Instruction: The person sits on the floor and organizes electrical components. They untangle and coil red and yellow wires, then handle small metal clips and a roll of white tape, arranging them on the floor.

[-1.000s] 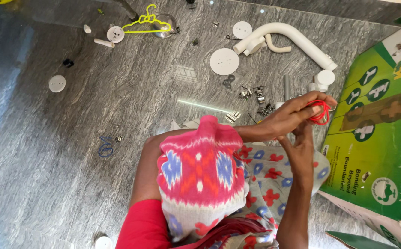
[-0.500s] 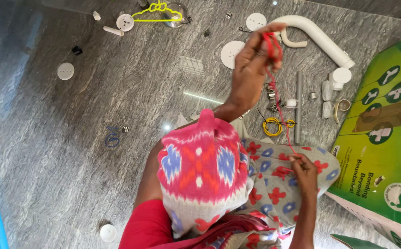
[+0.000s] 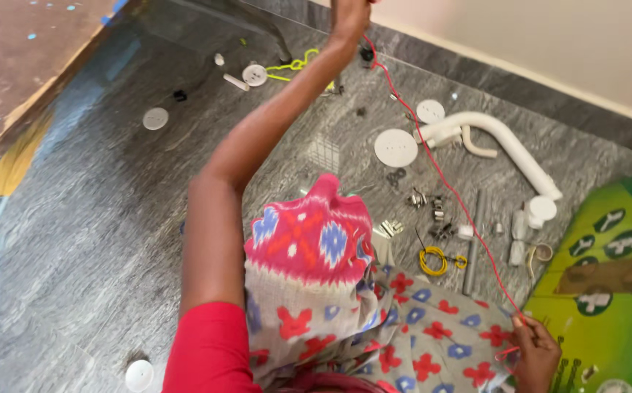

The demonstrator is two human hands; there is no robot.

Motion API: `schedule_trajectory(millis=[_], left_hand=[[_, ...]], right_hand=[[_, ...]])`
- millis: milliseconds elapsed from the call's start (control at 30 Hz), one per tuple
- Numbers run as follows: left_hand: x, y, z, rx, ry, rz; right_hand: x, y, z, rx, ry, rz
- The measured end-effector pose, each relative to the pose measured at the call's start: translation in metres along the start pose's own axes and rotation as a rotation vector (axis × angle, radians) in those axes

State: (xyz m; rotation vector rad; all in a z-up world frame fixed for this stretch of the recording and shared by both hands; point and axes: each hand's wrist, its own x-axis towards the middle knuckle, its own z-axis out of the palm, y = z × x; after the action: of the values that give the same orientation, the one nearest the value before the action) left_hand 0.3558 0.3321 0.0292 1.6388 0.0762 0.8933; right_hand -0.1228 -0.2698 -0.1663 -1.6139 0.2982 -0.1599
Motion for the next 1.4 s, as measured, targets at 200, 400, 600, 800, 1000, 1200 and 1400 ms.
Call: schedule_trajectory(millis=[200,400,600,800,1000,1200,1400], left_hand=[[-0.012,0.036,0.033,0.107,-0.402,0.33],[-0.064,0.109,0.045,0.731,-0.944,0.442],[-0.186,0.123,0.052,0.537,-1.11,0.662],[-0.225,0.088,0.012,0.447,-1.398,0.473],[-0.195,0.085,0.011,0.395,-1.105,0.424],[-0.108,0.058,0.055,0.335,-0.733,0.433],[-0.108,-0.029,0.096,0.429,-0.52,0.151]], right_hand=[[0.074,-0.026,0.049,0.549,-0.154,-0.166],[0.145,-0.136,0.165,0.557,-0.334,-0.145],[0.151,-0.179,0.255,0.367,-0.583,-0.127],[0.14,-0.148,0.289,0.304,-0.655,-0.092],[0.156,-0.139,0.282,0.198,-0.455,-0.301],[0.185,-0.133,0.202,0.285,-0.355,-0.3],[0.179,-0.108,0.157,0.308,-0.382,-0.068]])
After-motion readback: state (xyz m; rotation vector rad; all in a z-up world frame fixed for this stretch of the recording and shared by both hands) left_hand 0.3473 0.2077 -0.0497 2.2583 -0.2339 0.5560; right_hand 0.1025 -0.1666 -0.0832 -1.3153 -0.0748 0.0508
